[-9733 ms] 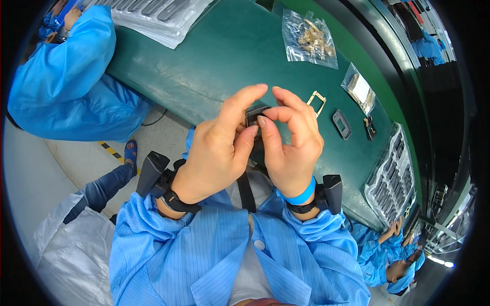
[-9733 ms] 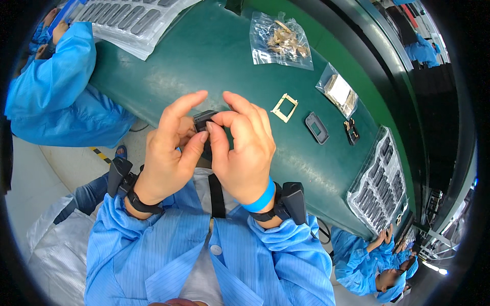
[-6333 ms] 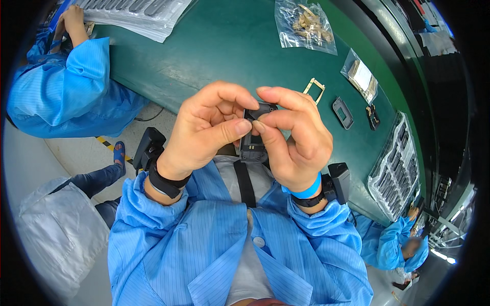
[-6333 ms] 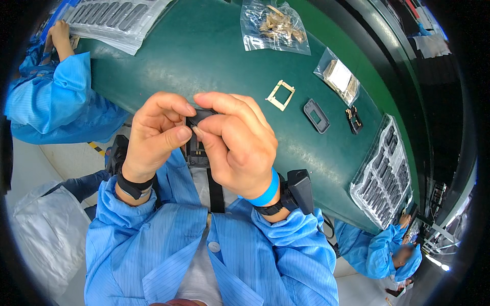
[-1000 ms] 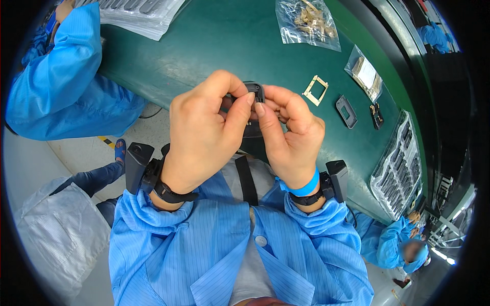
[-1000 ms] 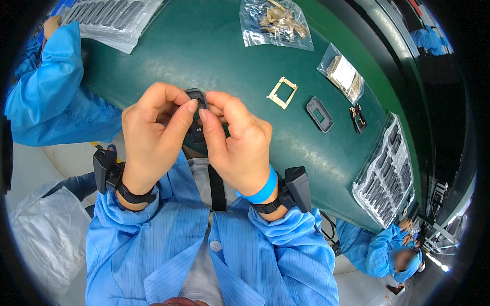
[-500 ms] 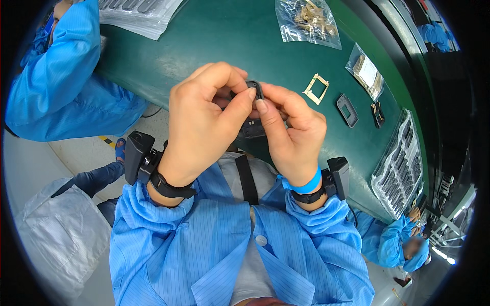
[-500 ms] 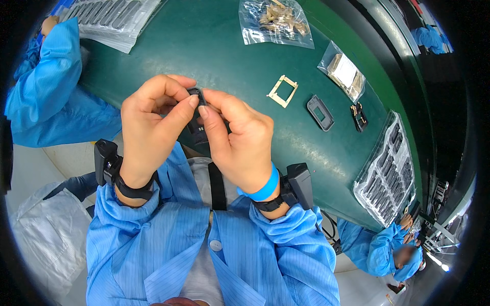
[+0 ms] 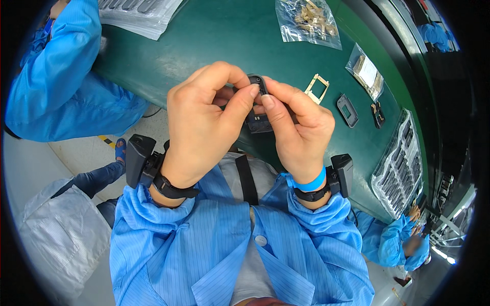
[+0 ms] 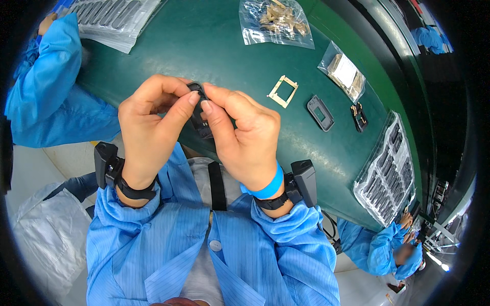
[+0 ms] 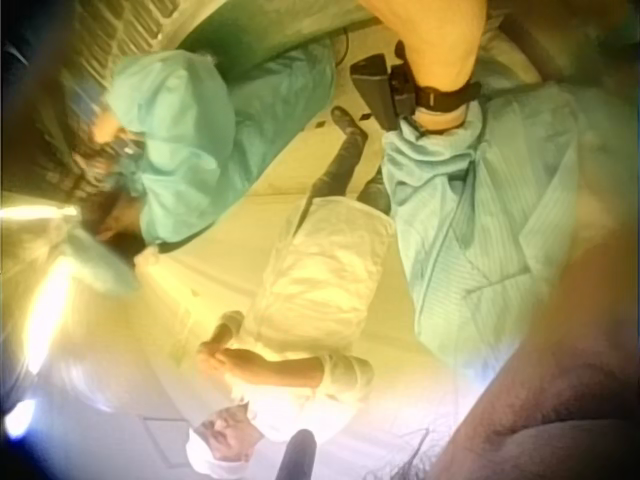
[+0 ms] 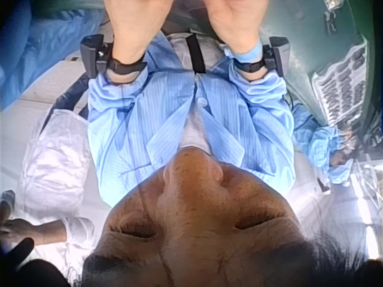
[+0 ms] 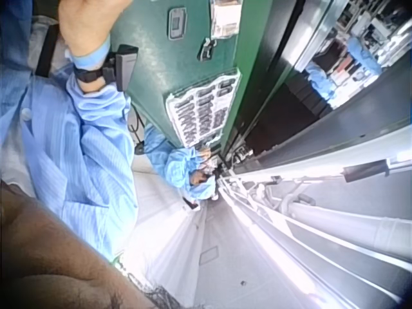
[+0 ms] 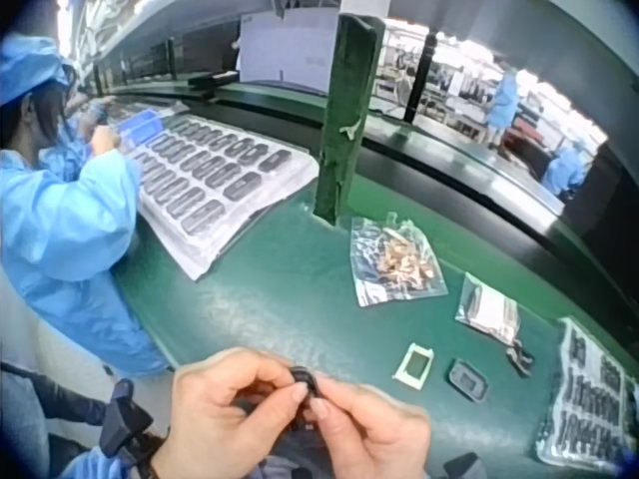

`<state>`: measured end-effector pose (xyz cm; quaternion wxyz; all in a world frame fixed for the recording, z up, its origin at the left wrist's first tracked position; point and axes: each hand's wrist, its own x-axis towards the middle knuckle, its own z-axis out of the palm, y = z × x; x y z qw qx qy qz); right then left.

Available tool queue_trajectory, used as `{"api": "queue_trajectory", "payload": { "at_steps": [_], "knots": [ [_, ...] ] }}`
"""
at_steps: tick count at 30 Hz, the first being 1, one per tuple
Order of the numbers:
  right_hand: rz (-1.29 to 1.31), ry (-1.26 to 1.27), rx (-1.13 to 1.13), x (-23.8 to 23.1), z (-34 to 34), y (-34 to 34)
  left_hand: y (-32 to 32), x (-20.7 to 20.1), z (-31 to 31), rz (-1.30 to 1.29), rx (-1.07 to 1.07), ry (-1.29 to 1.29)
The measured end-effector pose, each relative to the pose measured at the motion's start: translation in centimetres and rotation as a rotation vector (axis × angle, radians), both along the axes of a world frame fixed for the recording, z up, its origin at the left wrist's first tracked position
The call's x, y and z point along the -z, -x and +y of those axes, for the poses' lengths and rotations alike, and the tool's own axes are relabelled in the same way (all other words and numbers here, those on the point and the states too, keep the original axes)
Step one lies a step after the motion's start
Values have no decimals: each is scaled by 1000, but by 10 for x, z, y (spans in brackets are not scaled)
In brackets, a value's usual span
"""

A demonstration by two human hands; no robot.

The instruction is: Manually assemble and inspect small electronic plastic and metal components at a factory workbench.

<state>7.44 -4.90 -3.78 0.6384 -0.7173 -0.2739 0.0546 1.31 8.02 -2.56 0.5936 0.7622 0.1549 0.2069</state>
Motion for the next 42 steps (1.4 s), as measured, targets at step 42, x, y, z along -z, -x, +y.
{"api": "queue_trajectory", "payload": {
  "at_steps": [42],
  "knots": [
    [506,-91,-165,-11,2,-11,0,-7,7,38,143,423]
  ]
}}
